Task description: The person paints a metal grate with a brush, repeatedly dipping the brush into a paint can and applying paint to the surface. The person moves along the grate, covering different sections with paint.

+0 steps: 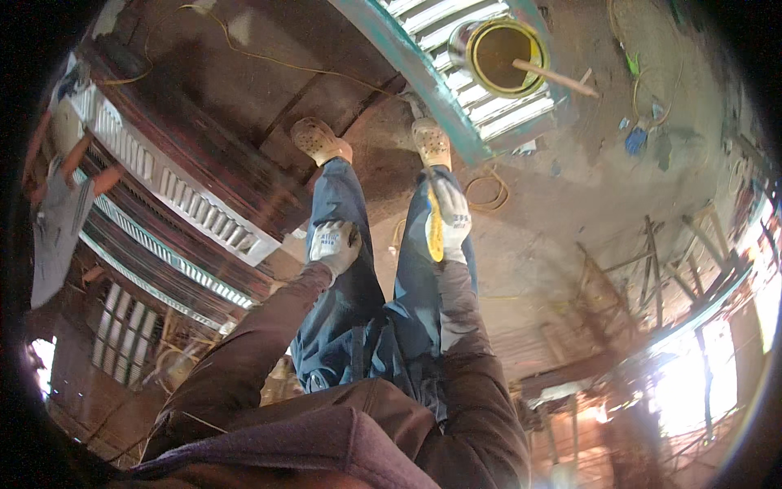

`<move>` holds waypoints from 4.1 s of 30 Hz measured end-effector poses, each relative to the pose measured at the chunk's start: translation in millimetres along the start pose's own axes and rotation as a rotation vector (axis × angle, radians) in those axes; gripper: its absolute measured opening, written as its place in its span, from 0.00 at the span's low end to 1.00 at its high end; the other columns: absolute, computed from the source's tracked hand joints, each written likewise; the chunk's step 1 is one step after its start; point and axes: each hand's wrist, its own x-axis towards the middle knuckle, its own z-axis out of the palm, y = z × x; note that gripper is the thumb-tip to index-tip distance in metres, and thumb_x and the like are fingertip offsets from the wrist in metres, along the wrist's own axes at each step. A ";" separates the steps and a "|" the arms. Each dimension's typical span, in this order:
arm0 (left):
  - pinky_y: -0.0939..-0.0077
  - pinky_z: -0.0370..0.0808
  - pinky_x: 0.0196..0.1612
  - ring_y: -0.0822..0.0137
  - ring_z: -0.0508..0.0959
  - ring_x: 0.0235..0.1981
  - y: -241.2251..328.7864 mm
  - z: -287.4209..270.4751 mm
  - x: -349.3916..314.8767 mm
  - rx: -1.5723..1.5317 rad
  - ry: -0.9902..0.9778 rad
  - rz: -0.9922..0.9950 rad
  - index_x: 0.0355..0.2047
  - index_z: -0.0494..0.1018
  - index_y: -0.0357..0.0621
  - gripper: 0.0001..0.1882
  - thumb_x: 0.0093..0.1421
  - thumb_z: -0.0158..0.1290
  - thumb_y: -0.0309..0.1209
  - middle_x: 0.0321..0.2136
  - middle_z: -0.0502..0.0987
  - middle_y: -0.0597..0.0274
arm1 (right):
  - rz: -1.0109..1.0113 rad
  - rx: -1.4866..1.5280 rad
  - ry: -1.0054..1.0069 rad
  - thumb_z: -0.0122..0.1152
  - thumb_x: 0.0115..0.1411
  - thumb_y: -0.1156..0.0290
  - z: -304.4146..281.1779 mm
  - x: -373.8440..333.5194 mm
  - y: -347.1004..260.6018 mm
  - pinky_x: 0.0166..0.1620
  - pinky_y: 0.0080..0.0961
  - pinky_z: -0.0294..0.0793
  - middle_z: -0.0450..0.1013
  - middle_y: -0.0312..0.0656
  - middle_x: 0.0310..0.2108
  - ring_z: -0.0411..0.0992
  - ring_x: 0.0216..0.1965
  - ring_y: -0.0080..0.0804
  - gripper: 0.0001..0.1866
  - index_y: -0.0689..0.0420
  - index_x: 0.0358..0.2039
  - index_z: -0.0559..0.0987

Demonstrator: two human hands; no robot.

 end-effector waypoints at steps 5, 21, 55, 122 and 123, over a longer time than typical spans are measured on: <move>0.55 0.68 0.50 0.50 0.75 0.45 -43.9 -25.4 6.2 0.085 -0.077 0.051 0.38 0.76 0.41 0.16 0.57 0.48 0.39 0.38 0.78 0.51 | 0.090 -0.227 0.114 0.59 0.56 0.72 8.7 22.0 -20.7 0.51 0.36 0.73 0.74 0.45 0.49 0.73 0.49 0.44 0.22 0.52 0.53 0.76; 0.59 0.72 0.43 0.54 0.77 0.37 -38.4 -64.0 37.7 0.242 0.117 0.315 0.31 0.76 0.45 0.10 0.54 0.53 0.38 0.32 0.79 0.56 | -0.035 -0.448 0.138 0.54 0.54 0.64 83.3 10.5 6.0 0.53 0.31 0.70 0.71 0.30 0.52 0.70 0.52 0.30 0.23 0.39 0.53 0.74; 0.59 0.73 0.43 0.53 0.78 0.35 -179.2 -226.3 92.6 0.590 -0.044 0.275 0.26 0.76 0.43 0.11 0.53 0.53 0.38 0.30 0.80 0.54 | 0.583 -0.157 0.221 0.53 0.55 0.67 99.2 218.3 -185.9 0.54 0.36 0.69 0.69 0.38 0.57 0.67 0.55 0.39 0.28 0.50 0.59 0.69; 0.56 0.75 0.39 0.49 0.80 0.33 -152.7 -207.2 87.8 0.522 -0.113 0.089 0.25 0.80 0.46 0.13 0.53 0.50 0.40 0.29 0.80 0.50 | 0.444 -0.273 0.458 0.56 0.56 0.78 58.4 23.7 -9.1 0.56 0.32 0.71 0.75 0.42 0.50 0.73 0.52 0.39 0.19 0.56 0.49 0.78; 0.56 0.76 0.39 0.49 0.81 0.32 -142.5 -219.2 91.6 0.493 -0.264 0.087 0.25 0.81 0.46 0.13 0.52 0.51 0.39 0.28 0.80 0.49 | 0.434 -0.246 0.452 0.56 0.56 0.78 53.6 38.0 -13.0 0.56 0.32 0.71 0.75 0.42 0.50 0.73 0.52 0.39 0.19 0.56 0.49 0.78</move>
